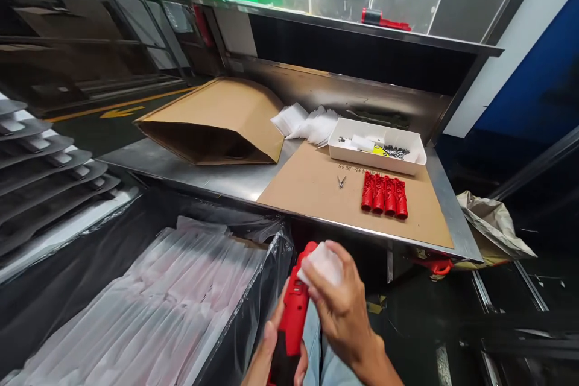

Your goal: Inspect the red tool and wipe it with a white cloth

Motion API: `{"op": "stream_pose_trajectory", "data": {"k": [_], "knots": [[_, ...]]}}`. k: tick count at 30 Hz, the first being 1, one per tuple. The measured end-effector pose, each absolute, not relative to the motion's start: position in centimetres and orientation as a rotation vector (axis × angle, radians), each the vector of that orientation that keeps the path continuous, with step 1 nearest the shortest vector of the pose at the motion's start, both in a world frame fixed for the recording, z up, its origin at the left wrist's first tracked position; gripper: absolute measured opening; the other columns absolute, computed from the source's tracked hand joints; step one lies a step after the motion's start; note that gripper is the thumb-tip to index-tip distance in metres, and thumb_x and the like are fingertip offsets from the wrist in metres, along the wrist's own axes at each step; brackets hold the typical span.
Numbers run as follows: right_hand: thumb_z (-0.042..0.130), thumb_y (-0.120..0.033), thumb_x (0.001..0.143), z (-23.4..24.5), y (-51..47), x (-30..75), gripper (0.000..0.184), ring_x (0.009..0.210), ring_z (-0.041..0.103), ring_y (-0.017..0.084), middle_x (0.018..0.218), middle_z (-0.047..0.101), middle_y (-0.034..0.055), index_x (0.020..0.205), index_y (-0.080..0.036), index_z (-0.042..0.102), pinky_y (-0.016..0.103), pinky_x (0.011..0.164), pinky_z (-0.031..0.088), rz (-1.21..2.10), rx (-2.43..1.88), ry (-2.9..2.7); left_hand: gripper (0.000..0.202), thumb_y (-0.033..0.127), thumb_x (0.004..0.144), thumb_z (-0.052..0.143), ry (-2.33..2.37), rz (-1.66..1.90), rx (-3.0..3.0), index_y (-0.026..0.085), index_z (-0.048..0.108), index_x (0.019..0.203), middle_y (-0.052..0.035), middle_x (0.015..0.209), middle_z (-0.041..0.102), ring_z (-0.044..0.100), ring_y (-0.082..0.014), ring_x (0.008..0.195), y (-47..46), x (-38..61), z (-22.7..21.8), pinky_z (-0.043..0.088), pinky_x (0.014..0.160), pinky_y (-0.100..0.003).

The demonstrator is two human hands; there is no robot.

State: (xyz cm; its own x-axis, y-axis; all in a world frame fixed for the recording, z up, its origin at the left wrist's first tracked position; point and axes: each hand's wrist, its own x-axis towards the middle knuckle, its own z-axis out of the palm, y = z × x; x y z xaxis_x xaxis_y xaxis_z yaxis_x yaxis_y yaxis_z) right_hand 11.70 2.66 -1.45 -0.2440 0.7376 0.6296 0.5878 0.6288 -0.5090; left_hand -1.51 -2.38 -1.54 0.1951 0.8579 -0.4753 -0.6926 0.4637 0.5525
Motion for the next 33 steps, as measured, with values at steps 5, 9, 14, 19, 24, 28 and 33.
{"op": "stream_pose_trajectory", "data": {"k": [5,9,14,19,24,28,33], "knots": [[0.054,-0.038,0.095,-1.5,2.1,12.5,0.047,0.094,0.07,0.022,0.117,0.067,0.0093,0.142,-0.035,0.048,0.03,0.068,0.064,0.313,-0.899,-1.971,0.086,0.066,0.078,0.064,0.931,1.137,0.23,0.024,0.039,0.148,-0.0009,0.055,0.066,0.053,-0.0135,0.038,-3.7,-1.2,-1.4,0.038,0.037,-0.019],[0.052,-0.02,0.095,-1.2,1.8,13.0,0.045,0.114,0.065,0.025,0.137,0.057,0.0104,0.136,-0.037,0.055,0.039,0.088,0.061,0.304,-0.882,-1.963,0.081,0.074,0.081,0.053,0.805,1.03,0.275,0.025,0.045,0.145,0.0009,0.044,0.059,0.05,-0.0141,0.032,-4.0,-1.5,-1.2,0.036,0.034,-0.019],[0.054,-0.019,0.095,-0.2,1.6,13.3,0.039,0.115,0.066,0.018,0.134,0.061,0.0083,0.131,-0.031,0.061,0.024,0.091,0.058,0.298,-0.666,-2.081,0.054,0.066,0.075,0.07,0.596,0.864,0.085,0.012,0.071,0.069,0.0,0.042,0.053,0.052,-0.008,0.036,-4.0,-2.4,-1.5,0.033,0.034,-0.013],[0.051,-0.012,0.095,0.0,2.2,13.6,0.039,0.12,0.063,0.02,0.13,0.062,0.0126,0.131,-0.024,0.061,0.031,0.098,0.055,0.401,-0.683,-2.044,0.059,0.06,0.083,0.065,0.237,0.747,0.046,0.011,0.055,0.052,0.0049,0.036,0.041,0.03,-0.0009,0.025,-4.2,-3.0,-2.1,0.014,0.025,-0.011],[0.053,-0.015,0.096,0.2,2.4,13.6,0.038,0.119,0.064,0.019,0.125,0.067,0.0119,0.132,-0.026,0.059,0.031,0.097,0.055,0.468,-0.577,-2.117,0.048,0.051,0.089,0.062,0.167,0.786,-0.047,0.011,0.06,0.063,0.0045,0.043,0.048,0.024,0.0016,0.024,-4.2,-3.3,-2.3,0.015,0.028,-0.01],[0.054,-0.018,0.096,0.5,2.5,13.7,0.04,0.119,0.064,0.02,0.122,0.07,0.0119,0.135,-0.024,0.055,0.032,0.097,0.056,0.48,-0.535,-2.134,0.047,0.045,0.094,0.056,0.166,0.781,-0.103,0.012,0.056,0.061,0.0039,0.044,0.047,0.025,0.0009,0.025,-4.1,-3.2,-2.1,0.015,0.028,-0.01],[0.048,-0.013,0.097,1.0,3.2,14.5,0.033,0.119,0.064,0.02,0.12,0.072,0.0139,0.126,-0.02,0.063,0.033,0.098,0.055,0.403,-0.583,-2.208,0.044,0.043,0.094,0.057,0.156,0.756,-0.156,0.011,0.058,0.064,0.0039,0.046,0.048,0.023,0.0017,0.025,-4.0,-3.1,-1.6,0.016,0.029,-0.009]]}}
